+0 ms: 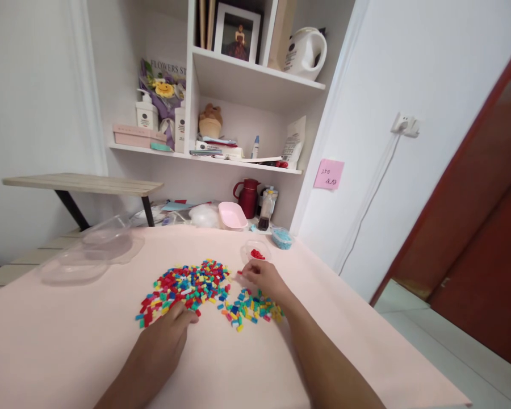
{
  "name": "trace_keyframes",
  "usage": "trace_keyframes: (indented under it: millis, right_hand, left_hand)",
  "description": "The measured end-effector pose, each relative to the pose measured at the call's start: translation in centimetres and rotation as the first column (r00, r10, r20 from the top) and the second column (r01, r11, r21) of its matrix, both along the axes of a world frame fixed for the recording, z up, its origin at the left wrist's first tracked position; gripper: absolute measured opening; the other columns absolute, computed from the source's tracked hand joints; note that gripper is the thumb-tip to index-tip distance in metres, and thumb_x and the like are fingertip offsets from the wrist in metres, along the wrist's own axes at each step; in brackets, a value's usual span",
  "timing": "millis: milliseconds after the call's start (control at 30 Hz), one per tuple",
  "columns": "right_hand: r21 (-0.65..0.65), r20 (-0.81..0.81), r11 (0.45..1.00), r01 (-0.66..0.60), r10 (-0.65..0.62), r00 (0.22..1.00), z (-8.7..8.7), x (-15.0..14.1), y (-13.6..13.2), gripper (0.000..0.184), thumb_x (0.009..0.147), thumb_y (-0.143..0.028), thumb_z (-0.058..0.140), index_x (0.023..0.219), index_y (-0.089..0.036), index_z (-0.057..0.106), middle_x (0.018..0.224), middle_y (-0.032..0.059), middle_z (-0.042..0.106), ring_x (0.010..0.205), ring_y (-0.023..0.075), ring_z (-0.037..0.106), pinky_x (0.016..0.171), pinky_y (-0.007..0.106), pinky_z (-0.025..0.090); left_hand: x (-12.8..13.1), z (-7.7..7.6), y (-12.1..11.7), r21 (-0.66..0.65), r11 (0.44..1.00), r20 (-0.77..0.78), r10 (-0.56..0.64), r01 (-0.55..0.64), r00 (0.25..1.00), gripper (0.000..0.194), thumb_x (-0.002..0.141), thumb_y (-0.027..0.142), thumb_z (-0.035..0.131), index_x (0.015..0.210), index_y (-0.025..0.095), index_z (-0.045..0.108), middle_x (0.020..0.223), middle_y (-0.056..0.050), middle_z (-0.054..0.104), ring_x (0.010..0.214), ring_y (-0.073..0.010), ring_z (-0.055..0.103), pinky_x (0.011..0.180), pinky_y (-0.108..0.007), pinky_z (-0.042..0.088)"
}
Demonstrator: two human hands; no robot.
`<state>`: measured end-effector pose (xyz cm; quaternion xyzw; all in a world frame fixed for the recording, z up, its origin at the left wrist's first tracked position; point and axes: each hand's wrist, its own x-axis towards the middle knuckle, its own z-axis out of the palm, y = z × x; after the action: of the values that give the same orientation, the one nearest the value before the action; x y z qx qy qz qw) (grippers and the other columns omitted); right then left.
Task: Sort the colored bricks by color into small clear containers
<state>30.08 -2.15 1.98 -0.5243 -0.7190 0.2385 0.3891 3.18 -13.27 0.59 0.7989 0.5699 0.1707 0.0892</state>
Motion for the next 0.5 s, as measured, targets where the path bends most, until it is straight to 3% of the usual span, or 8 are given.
trace_keyframes:
  millis: [100, 200, 400, 500]
  right_hand:
    - [0.049, -0.325, 0.970, 0.237, -0.209, 0.922, 0.7, 1.0, 0.4, 0.021, 0.078, -0.037, 0.058, 0.080, -0.018, 0.067, 0.056, -0.0029, 0.055, 0.048, 0.0125, 0.050, 0.047, 0.023, 0.040]
    - [0.059, -0.481, 0.907, 0.418, -0.341, 0.808, 1.0, 2.4, 1.0, 0.031, 0.077, -0.045, 0.059, 0.089, -0.017, 0.068, 0.055, -0.0025, 0.055, 0.048, 0.0144, 0.052, 0.047, 0.025, 0.042]
    - [0.053, -0.541, 0.945, 0.323, -0.245, 0.805, 0.6, 3.8, 1.6, 0.038, 0.077, -0.036, 0.058, 0.109, -0.017, 0.063, 0.085, 0.0044, 0.070, 0.072, 0.0189, 0.067, 0.068, 0.030, 0.050]
    - [0.096, -0.517, 0.953, 0.288, -0.199, 0.833, 0.5, 3.2, 1.4, 0.034, 0.080, -0.036, 0.053, 0.106, -0.016, 0.065, 0.085, 0.0044, 0.070, 0.071, 0.0178, 0.066, 0.070, 0.030, 0.050]
  left_hand:
    - [0.0, 0.0, 0.0, 0.004, 1.000, -0.018, 0.004, -0.003, 1.000, 0.045, 0.092, 0.013, 0.025, 0.111, 0.026, 0.064, 0.120, -0.005, 0.063, 0.100, -0.0155, 0.066, 0.084, -0.029, 0.049]
    - [0.1, 0.0, 0.0, 0.011, 1.000, -0.018, 0.010, -0.010, 1.000, 0.044, 0.091, 0.012, 0.026, 0.109, 0.026, 0.064, 0.119, -0.005, 0.064, 0.102, -0.0150, 0.066, 0.086, -0.028, 0.049]
    - [0.0, -0.1, 0.2, 0.020, 1.000, 0.016, 0.018, -0.019, 1.000, 0.043, 0.091, 0.012, 0.028, 0.108, 0.027, 0.065, 0.119, -0.004, 0.063, 0.099, -0.0162, 0.067, 0.083, -0.029, 0.050]
    - [0.1, 0.0, 0.1, 0.000, 1.000, -0.016, 0.024, -0.024, 1.000, 0.045, 0.092, 0.012, 0.026, 0.111, 0.026, 0.064, 0.122, -0.006, 0.062, 0.101, -0.0167, 0.066, 0.084, -0.030, 0.049]
